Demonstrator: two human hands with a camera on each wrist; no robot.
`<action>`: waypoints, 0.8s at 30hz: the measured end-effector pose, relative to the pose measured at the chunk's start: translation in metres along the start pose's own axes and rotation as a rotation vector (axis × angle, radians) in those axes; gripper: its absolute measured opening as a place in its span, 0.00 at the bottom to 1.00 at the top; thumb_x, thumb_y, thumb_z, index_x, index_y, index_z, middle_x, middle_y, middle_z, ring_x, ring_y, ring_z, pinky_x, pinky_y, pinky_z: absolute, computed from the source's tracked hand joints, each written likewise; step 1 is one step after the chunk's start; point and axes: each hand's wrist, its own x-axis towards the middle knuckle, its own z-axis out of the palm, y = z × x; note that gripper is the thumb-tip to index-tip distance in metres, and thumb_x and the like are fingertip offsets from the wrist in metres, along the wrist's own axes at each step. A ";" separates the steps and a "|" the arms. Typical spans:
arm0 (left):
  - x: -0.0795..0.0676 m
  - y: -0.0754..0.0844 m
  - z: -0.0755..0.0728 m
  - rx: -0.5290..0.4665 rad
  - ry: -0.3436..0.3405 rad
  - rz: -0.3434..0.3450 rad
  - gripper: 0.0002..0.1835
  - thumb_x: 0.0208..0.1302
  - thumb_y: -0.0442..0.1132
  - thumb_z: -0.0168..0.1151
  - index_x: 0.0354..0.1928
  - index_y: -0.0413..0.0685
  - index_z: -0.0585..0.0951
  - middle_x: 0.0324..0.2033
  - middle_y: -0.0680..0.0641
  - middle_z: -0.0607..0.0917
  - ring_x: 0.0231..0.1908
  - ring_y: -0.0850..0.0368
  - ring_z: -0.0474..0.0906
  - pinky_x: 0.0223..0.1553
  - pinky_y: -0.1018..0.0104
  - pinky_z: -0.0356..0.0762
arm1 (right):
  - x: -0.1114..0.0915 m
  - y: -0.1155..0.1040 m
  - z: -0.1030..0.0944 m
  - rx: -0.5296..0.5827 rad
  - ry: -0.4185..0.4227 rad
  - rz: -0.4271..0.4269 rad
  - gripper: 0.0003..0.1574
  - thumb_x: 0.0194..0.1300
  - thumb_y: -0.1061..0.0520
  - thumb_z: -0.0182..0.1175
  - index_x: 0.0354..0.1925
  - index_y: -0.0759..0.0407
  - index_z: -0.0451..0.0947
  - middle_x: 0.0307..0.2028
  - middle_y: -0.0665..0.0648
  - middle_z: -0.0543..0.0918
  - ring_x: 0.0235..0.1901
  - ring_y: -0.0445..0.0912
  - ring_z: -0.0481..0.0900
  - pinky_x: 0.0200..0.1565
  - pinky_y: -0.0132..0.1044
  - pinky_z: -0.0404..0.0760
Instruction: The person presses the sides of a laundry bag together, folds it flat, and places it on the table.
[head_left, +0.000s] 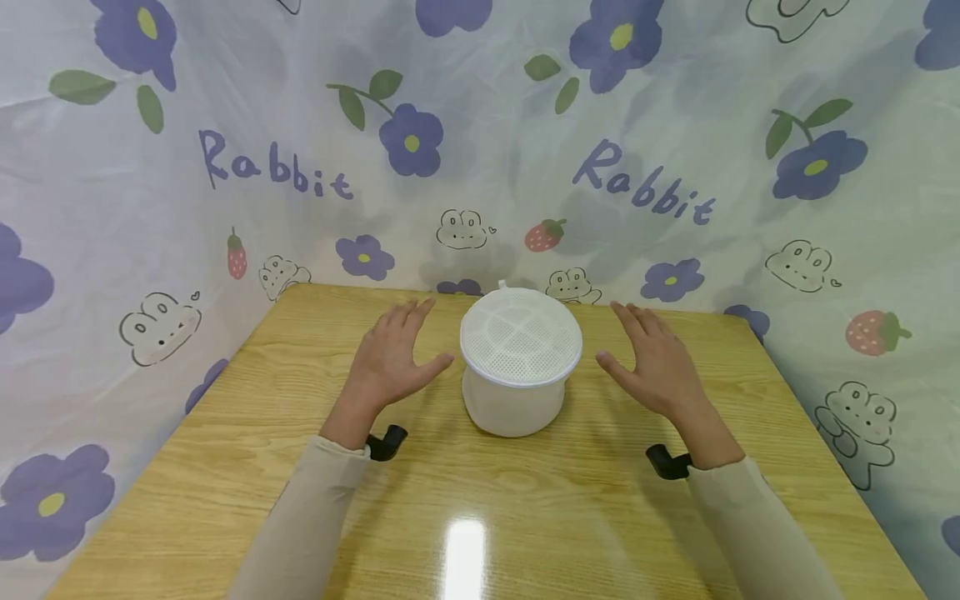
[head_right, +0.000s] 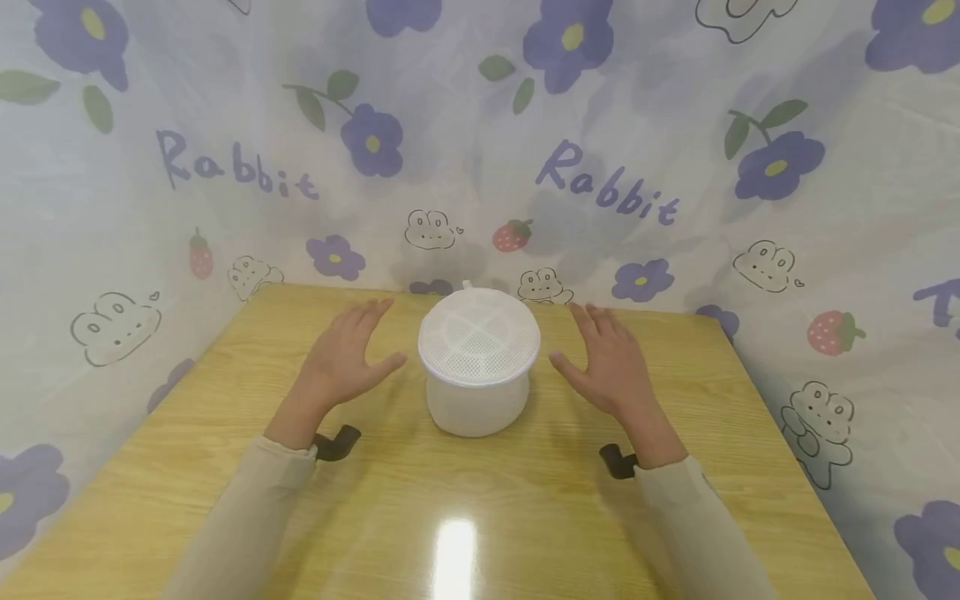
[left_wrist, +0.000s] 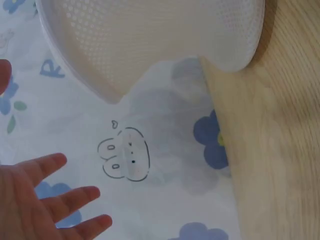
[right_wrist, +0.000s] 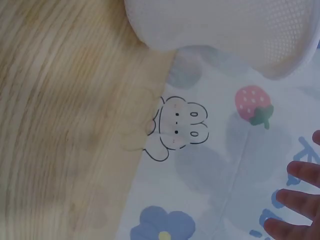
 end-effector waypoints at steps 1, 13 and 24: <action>0.000 0.000 0.000 -0.010 0.001 0.004 0.46 0.58 0.65 0.56 0.74 0.54 0.57 0.70 0.37 0.63 0.68 0.35 0.59 0.60 0.34 0.64 | 0.000 0.000 0.001 0.011 0.004 -0.004 0.48 0.66 0.33 0.51 0.75 0.52 0.51 0.70 0.68 0.61 0.68 0.68 0.58 0.59 0.71 0.62; -0.001 -0.002 0.003 -0.176 -0.045 -0.033 0.45 0.58 0.64 0.59 0.74 0.60 0.56 0.70 0.43 0.65 0.67 0.37 0.62 0.56 0.34 0.69 | 0.002 -0.006 0.004 0.210 0.002 0.023 0.44 0.66 0.37 0.55 0.74 0.49 0.54 0.68 0.66 0.65 0.66 0.65 0.63 0.57 0.69 0.66; 0.001 0.001 0.015 -0.440 -0.095 -0.070 0.41 0.62 0.59 0.60 0.74 0.66 0.56 0.68 0.44 0.67 0.68 0.42 0.63 0.60 0.34 0.65 | 0.008 -0.010 0.013 0.524 -0.038 0.071 0.38 0.69 0.45 0.56 0.73 0.45 0.56 0.68 0.64 0.66 0.63 0.64 0.68 0.56 0.64 0.70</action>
